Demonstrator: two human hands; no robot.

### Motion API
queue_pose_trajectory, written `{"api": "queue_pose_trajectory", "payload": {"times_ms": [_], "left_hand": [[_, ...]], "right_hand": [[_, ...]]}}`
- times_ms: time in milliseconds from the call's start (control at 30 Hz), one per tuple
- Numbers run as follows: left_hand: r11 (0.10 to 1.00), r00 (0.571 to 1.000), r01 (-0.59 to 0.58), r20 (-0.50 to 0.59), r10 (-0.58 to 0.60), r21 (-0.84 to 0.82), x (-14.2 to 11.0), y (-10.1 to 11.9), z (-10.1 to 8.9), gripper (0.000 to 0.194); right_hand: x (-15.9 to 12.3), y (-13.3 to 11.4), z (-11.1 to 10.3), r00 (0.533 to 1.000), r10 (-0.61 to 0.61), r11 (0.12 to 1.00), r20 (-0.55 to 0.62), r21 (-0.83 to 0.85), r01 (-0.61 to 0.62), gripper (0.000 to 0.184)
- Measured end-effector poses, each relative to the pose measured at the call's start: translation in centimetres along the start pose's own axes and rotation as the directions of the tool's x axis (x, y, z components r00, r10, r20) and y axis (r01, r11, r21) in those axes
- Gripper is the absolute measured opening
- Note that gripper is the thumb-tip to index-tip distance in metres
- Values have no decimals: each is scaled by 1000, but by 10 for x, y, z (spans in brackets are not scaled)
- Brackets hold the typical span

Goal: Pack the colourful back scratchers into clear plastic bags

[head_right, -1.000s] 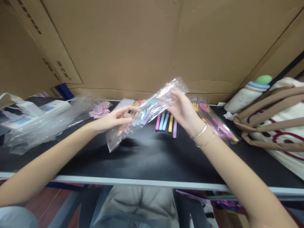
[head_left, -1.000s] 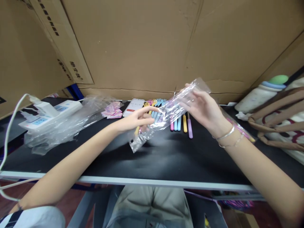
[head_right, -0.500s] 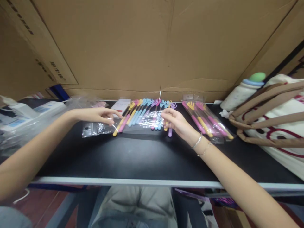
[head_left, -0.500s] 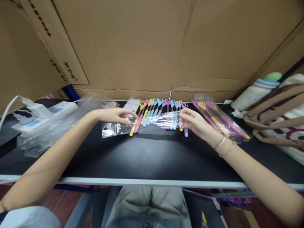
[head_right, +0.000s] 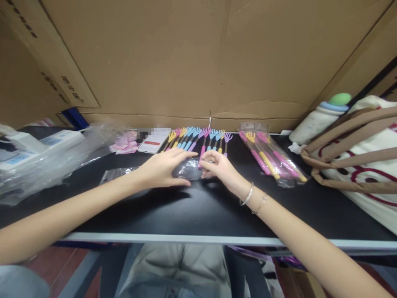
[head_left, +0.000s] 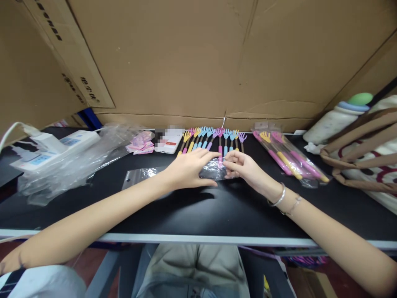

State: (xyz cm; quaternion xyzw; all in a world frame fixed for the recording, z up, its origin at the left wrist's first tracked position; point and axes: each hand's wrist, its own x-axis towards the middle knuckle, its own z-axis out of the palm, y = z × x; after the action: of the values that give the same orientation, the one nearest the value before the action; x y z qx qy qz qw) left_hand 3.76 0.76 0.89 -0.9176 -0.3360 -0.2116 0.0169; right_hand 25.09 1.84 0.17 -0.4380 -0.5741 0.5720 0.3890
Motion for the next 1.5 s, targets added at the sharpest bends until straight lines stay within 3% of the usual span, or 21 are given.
{"api": "queue_pose_trajectory", "payload": {"times_ms": [167,367,800,1233,1500], "left_hand": [[997,997,11,-74,-5,76,1,4,13,55],[997,994,36,-107,-28,69,-6,1,16,52],[998,995,46,-90,-49,-36,-9,-2,20,56],[995,995,56,-76,-62,-81,-9,-5,21,46],[997,997,50,-61,-54,-67,-9,-7,24,45]], "right_hand": [[-2,0,1,1000,15,998,9,64,-16,31],[-3,2,2,997,30,995,68,95,-37,28],[-5,5,2,986,44,999,160,-14,-42,36],[-5,5,1,991,42,988,127,139,-60,32],[-9,2,6,979,52,978,197,190,-90,34]]}}
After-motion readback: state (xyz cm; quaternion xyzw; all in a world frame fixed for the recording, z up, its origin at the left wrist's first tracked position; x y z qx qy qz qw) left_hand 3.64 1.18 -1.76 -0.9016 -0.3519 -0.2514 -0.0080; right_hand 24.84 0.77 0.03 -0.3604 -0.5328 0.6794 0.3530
